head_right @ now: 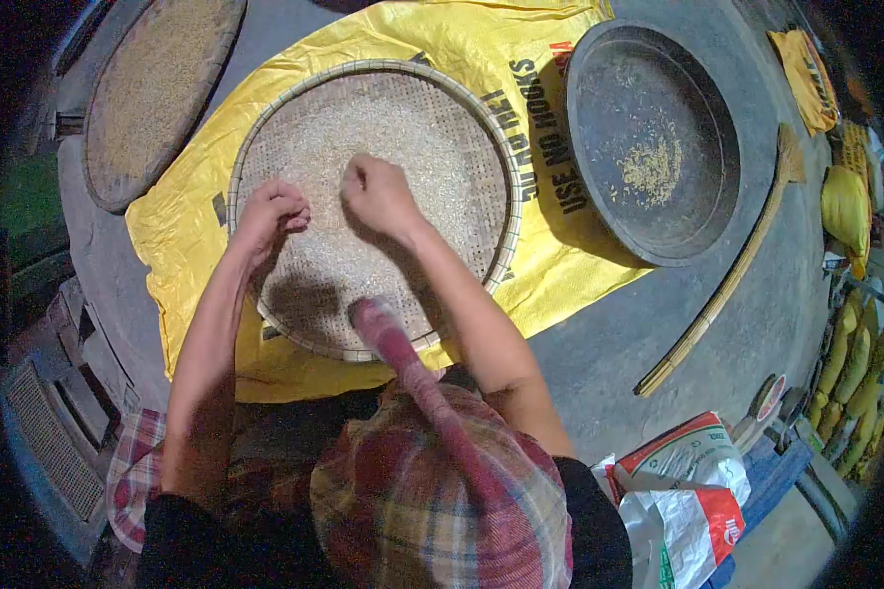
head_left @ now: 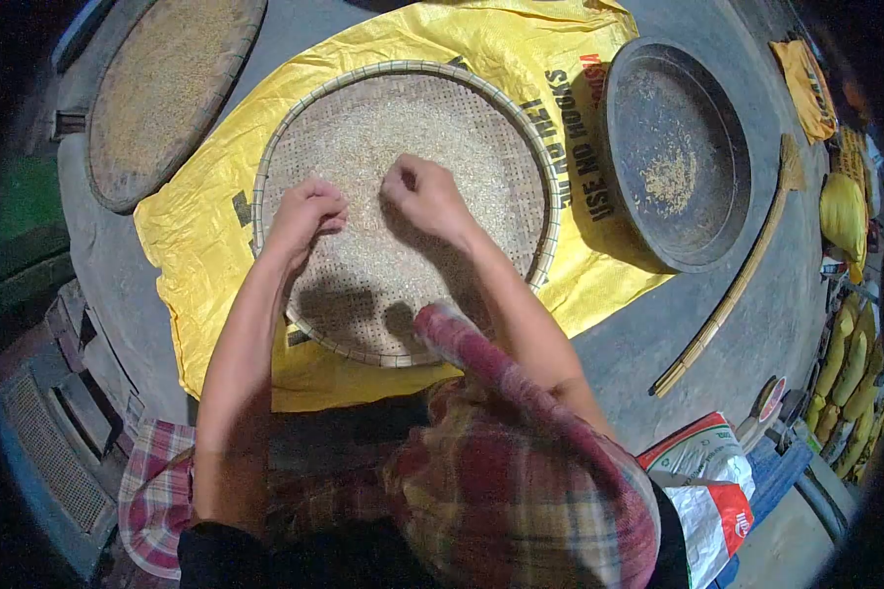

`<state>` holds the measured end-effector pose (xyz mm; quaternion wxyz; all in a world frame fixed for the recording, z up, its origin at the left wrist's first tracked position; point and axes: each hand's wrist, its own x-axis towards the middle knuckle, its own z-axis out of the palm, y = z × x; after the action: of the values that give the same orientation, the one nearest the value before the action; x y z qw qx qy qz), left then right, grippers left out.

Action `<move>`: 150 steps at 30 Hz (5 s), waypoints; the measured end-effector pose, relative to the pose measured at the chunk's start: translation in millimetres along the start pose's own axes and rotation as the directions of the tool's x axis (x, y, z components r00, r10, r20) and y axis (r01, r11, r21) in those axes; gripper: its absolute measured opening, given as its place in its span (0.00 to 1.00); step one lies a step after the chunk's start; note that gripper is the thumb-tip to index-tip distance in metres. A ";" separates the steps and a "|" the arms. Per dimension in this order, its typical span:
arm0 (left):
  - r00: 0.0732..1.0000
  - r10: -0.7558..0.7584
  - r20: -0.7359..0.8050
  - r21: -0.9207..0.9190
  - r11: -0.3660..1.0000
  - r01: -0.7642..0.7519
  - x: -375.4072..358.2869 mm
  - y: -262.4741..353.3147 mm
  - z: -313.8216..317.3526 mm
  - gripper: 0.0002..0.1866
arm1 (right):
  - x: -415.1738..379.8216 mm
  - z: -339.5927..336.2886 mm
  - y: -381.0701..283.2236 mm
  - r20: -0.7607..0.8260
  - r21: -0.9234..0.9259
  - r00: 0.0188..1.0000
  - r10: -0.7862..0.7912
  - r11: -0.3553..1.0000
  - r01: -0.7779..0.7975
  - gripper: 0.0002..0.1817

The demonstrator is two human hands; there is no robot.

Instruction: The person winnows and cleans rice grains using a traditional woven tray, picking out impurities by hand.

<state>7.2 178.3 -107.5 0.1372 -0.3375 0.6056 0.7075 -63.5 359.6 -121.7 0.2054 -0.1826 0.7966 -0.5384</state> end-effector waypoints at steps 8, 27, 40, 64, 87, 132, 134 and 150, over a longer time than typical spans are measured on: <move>0.921 0.359 -0.153 0.640 0.746 -0.185 19.5 -11.0 7.9 0.11 | 28.0 8.9 11.1 0.085 -0.323 0.988 -0.132 0.934 0.152 0.06; 0.902 0.433 -0.001 0.770 0.575 -0.275 28.1 -6.6 3.6 0.10 | 35.1 -7.9 10.7 -0.009 0.118 0.996 0.086 0.989 -0.084 0.06; 0.926 0.378 0.011 0.726 0.634 -0.267 1.6 -13.3 12.5 0.11 | 11.4 -4.4 -6.3 0.068 0.014 0.996 0.055 0.998 -0.056 0.06; 0.930 0.326 -0.168 0.583 0.794 -0.173 14.6 5.5 14.2 0.09 | 2.8 13.0 0.7 0.077 -0.126 0.996 -0.049 0.990 0.059 0.05; 0.872 0.480 -0.092 0.738 0.621 -0.264 -2.8 -24.9 33.7 0.11 | 23.0 19.8 13.3 -0.004 -0.367 0.981 -0.192 0.913 0.178 0.07; 0.864 0.497 0.076 0.791 0.497 -0.356 46.0 3.3 21.2 0.09 | 16.8 3.4 13.4 -0.107 -0.286 0.975 -0.193 0.946 0.155 0.08; 0.992 0.126 0.018 0.486 0.866 -0.118 39.2 2.6 9.0 0.07 | 14.8 -3.2 12.6 -0.053 -0.195 0.996 -0.072 0.979 0.060 0.08; 0.969 0.244 0.045 0.646 0.732 -0.215 -20.2 8.1 43.8 0.11 | -21.6 -10.9 10.4 0.261 0.764 0.900 0.349 0.495 -0.414 0.07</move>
<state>3.6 222.4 -86.6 0.1436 -0.2072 0.8517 0.4594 -51.6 382.8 -124.9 0.4071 0.0917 0.4780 -0.7729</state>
